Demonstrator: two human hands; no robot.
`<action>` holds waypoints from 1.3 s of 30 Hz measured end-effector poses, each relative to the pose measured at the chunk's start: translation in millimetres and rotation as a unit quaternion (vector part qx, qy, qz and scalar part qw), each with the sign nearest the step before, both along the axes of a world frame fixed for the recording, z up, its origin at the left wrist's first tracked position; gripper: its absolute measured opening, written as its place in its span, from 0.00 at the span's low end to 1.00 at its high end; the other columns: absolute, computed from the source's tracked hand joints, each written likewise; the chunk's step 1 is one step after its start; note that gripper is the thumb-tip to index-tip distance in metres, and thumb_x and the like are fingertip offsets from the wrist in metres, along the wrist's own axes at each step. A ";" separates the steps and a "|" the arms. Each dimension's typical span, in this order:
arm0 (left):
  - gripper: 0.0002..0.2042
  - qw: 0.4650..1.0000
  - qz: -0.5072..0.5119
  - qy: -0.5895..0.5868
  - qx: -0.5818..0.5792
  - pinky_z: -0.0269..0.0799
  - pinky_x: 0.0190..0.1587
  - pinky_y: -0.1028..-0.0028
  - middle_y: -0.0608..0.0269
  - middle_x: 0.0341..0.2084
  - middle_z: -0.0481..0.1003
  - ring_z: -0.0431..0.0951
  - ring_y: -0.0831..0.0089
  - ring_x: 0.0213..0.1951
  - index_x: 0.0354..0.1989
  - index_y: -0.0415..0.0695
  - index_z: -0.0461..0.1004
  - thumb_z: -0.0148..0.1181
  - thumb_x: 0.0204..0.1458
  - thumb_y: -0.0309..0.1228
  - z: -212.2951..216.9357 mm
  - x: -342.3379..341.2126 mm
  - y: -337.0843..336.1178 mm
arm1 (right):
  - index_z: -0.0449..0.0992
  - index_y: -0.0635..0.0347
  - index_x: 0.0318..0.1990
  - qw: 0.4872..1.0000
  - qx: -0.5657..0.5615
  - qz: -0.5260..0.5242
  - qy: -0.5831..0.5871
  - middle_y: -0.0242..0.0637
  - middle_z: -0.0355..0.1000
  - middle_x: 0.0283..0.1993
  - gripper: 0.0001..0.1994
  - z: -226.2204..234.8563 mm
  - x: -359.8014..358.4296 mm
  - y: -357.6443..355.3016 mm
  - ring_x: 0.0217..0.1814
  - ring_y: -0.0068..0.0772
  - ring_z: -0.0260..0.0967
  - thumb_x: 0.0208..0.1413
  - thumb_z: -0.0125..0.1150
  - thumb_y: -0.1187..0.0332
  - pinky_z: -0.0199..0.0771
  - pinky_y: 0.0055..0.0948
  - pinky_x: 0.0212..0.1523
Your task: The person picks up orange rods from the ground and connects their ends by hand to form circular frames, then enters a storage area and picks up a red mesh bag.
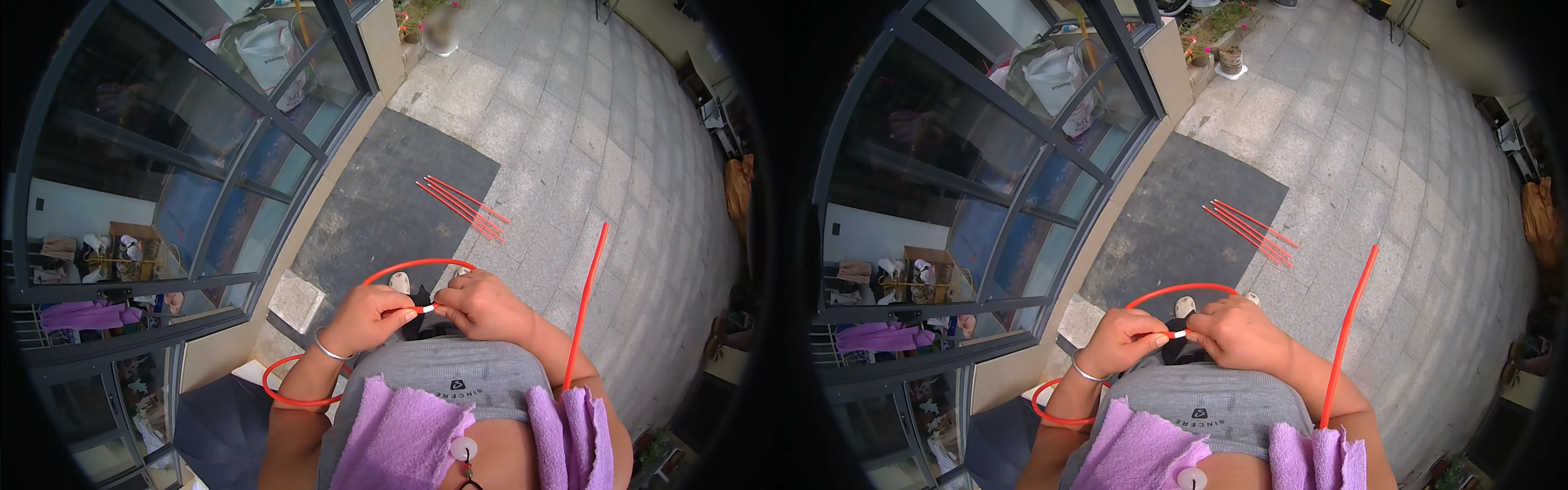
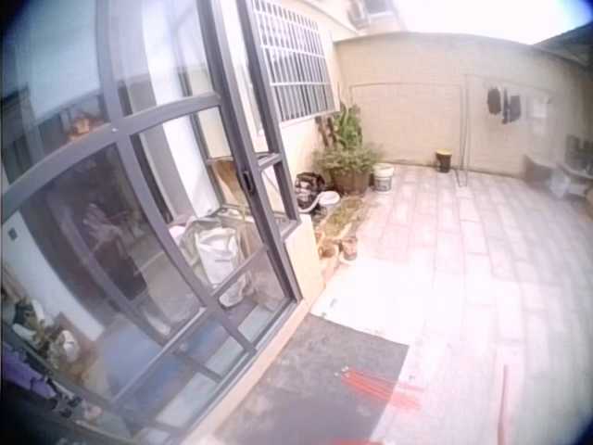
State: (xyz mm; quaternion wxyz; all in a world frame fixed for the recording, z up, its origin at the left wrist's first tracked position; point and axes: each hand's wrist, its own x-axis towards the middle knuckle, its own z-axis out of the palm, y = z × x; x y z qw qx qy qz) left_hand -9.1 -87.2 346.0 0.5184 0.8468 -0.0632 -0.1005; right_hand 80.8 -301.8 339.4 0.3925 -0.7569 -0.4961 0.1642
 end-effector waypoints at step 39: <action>0.06 0.996 -0.031 -0.047 0.073 0.69 0.27 0.62 0.55 0.24 0.73 0.75 0.55 0.26 0.33 0.43 0.75 0.53 0.50 0.29 -17.9 -2.7 -14.0 | 0.69 0.61 0.31 0.996 0.023 0.044 0.075 0.42 0.69 0.23 0.06 -36.1 -5.5 2.8 0.24 0.49 0.69 0.51 0.58 0.69 0.67 0.41 0.24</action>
